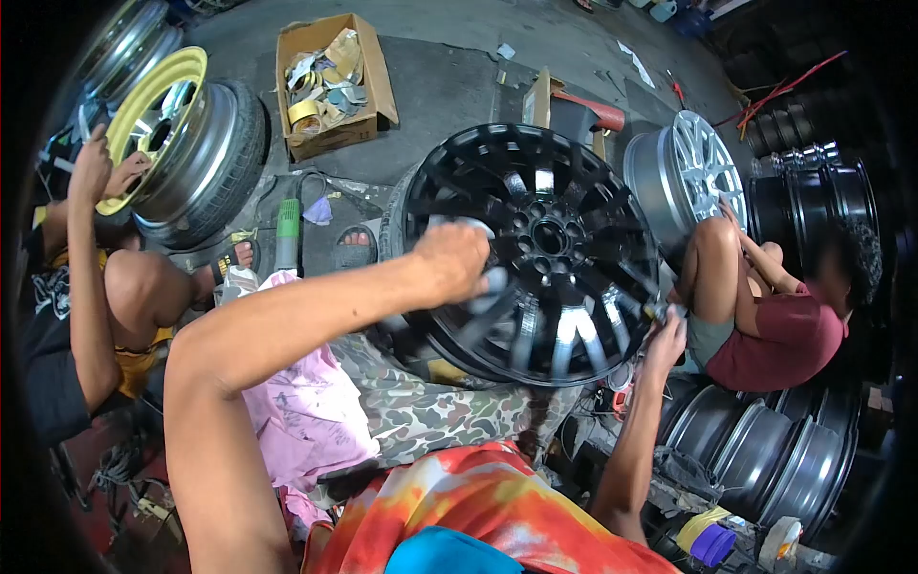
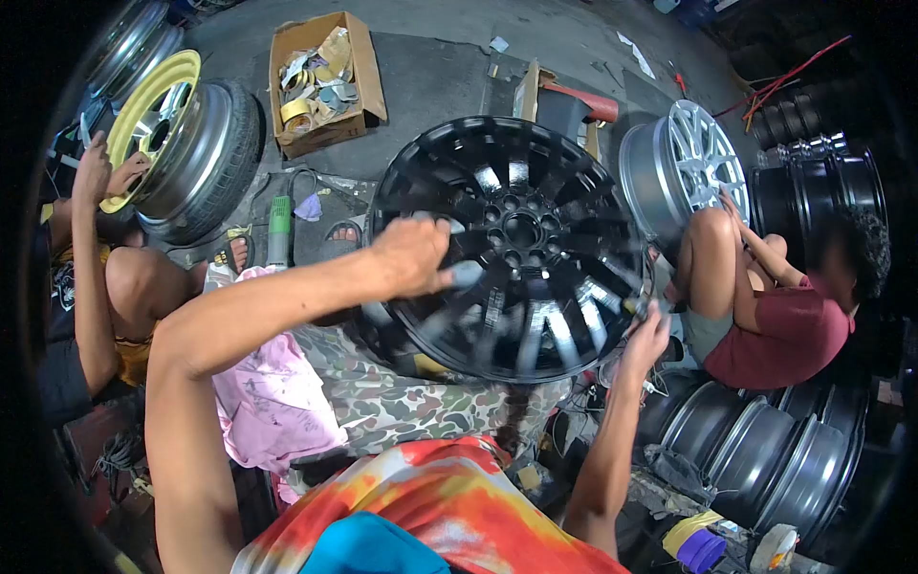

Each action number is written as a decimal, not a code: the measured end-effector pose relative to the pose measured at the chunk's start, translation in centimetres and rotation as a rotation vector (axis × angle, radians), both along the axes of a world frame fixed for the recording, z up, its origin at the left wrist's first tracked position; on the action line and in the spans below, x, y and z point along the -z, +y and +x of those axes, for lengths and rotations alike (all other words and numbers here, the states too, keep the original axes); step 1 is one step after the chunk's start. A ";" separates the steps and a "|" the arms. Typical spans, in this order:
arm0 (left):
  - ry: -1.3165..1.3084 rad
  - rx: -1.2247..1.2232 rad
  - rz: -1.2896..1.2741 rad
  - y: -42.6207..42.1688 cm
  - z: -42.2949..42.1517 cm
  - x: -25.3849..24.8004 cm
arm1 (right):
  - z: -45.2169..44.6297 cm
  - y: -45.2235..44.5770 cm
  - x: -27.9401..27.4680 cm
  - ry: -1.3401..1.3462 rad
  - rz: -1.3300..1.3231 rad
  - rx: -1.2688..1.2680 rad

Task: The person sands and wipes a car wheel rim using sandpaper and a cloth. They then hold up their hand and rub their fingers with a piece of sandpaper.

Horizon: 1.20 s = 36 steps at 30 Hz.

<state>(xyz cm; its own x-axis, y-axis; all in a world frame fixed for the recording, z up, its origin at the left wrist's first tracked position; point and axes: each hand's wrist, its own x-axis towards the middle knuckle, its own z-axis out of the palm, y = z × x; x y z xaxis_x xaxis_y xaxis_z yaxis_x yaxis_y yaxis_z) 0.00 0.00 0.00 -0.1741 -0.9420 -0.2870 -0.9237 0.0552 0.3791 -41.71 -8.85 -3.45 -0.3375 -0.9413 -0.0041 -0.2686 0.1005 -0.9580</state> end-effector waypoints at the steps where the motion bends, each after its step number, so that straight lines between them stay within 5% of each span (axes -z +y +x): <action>1: 0.093 -0.027 0.037 0.8 -1.4 0.1 | 0.7 -2.1 -0.8 0.007 -0.181 -0.035; 2: 0.150 -0.045 0.065 1.6 -2.9 0.0 | 0.4 -3.9 -2.0 0.274 -0.165 -0.020; 9: 0.062 0.164 0.170 -1.8 -3.1 -1.8 | 0.8 -7.1 0.9 0.240 -0.237 0.059; 11: 0.059 0.064 0.060 -5.8 -1.7 -3.9 | 0.1 -6.1 1.7 0.102 -0.171 0.016; 15: 0.137 0.063 -0.560 -13.7 1.2 1.8 | 0.8 -6.1 2.1 -0.022 -0.213 0.067; 19: -0.008 0.110 -0.514 -15.8 0.9 4.5 | -0.6 -2.8 1.2 -0.032 -0.037 0.063; 25: 0.029 0.097 -0.453 -18.7 0.5 5.9 | 0.7 9.2 -0.6 -0.487 0.059 0.135; 29: -0.179 -0.006 -0.365 -18.0 0.5 7.2 | 3.9 13.1 -0.1 -0.537 0.080 0.313; 36: -0.107 0.004 -0.264 -17.9 1.9 4.6 | 3.2 11.0 3.1 -0.451 0.028 0.348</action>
